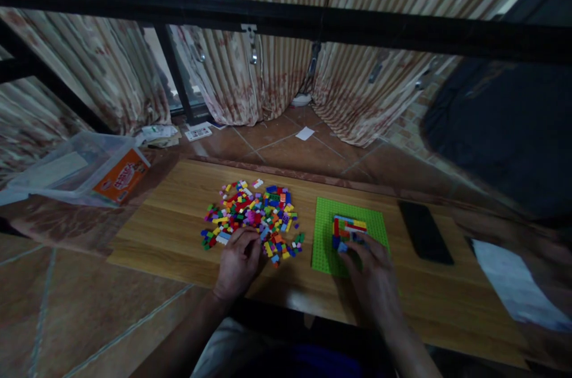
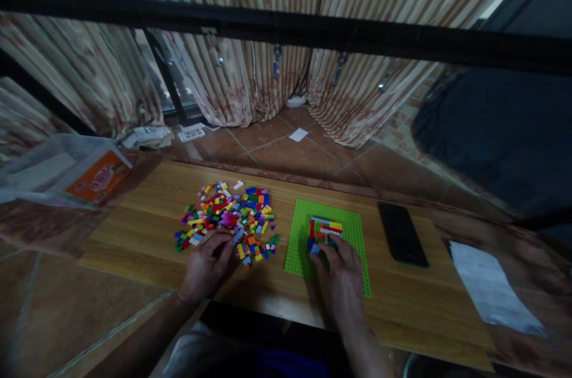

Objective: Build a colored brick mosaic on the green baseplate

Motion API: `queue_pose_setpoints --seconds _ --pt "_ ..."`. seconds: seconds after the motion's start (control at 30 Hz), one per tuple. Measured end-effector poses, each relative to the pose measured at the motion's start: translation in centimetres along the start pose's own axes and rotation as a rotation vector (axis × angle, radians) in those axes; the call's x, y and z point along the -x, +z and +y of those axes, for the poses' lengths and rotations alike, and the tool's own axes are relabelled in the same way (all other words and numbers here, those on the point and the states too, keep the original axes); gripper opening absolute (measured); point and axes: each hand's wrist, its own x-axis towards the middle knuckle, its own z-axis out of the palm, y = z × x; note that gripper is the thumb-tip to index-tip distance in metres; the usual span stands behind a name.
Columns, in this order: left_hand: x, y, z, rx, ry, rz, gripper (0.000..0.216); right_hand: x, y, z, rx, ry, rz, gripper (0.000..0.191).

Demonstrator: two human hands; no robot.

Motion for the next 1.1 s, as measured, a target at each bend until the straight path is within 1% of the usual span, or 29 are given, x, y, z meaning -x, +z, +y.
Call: queue_pose_setpoints --seconds 0.13,0.33,0.57,0.87,1.1 --pt "-0.1 0.0 0.0 -0.004 -0.003 0.004 0.012 -0.7 0.0 1.1 0.033 -0.052 -0.039 0.029" --pt "-0.1 0.1 -0.1 0.000 0.004 0.001 0.012 -1.2 0.6 1.1 0.051 -0.068 -0.078 0.027" --pt "-0.1 0.1 0.0 -0.018 0.000 -0.002 0.012 -1.5 0.6 1.3 0.033 -0.078 -0.114 0.027" --pt "0.1 0.3 -0.2 -0.027 0.007 0.006 0.013 -1.8 1.0 1.5 -0.033 -0.041 -0.127 0.029" --pt "-0.2 0.2 0.1 -0.016 0.014 -0.001 0.013 -2.3 1.0 1.6 -0.029 -0.003 -0.190 0.026"
